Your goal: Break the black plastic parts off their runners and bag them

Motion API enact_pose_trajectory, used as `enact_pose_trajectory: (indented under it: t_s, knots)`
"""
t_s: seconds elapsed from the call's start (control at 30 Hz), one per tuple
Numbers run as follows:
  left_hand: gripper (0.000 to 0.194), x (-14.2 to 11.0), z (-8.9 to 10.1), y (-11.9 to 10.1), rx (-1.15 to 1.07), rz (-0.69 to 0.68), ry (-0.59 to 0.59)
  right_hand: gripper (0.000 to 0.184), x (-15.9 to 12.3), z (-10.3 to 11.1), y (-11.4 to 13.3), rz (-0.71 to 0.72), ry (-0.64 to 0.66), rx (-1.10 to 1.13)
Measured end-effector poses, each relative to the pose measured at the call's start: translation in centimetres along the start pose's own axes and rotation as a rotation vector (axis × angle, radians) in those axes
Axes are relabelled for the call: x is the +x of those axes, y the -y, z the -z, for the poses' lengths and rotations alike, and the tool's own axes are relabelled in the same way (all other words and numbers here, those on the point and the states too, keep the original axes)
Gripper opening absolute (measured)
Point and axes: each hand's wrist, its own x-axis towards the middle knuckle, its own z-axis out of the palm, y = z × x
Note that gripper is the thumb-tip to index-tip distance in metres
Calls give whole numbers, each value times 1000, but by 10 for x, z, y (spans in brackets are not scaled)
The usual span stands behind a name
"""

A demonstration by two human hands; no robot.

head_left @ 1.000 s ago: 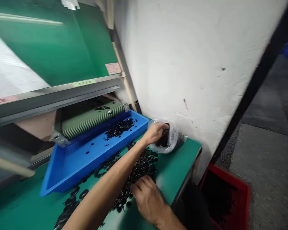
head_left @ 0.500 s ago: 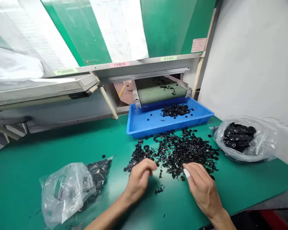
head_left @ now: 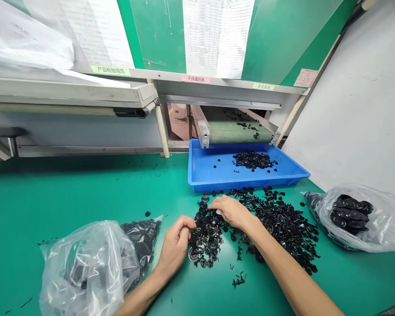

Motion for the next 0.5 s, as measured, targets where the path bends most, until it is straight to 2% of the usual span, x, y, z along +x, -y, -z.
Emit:
enact_pose_trajectory:
  t_s: [0.1, 0.13, 0.2, 0.27, 0.37, 0.43, 0.5]
  knots:
    - [15, 0, 2, 6, 14, 24, 18, 32, -4, 1, -4, -7, 111, 59]
    - [13, -1, 3, 8, 36, 37, 21, 33, -6, 3, -3, -36, 110, 57]
    - [10, -3, 4, 13, 80, 62, 35, 35, -13, 8, 5, -162, 74, 103]
    - [13, -6, 4, 16, 74, 83, 83, 33, -19, 12, 18, -356, 64, 305]
    - [23, -11, 0, 15, 26, 112, 245, 25, -28, 16, 46, -608, 141, 738]
    - [26, -14, -4, 12, 45, 119, 375, 25, -34, 16, 64, -663, 167, 893]
    - [22, -16, -6, 9, 118, 107, 445, 25, -42, 14, 77, -666, 151, 937]
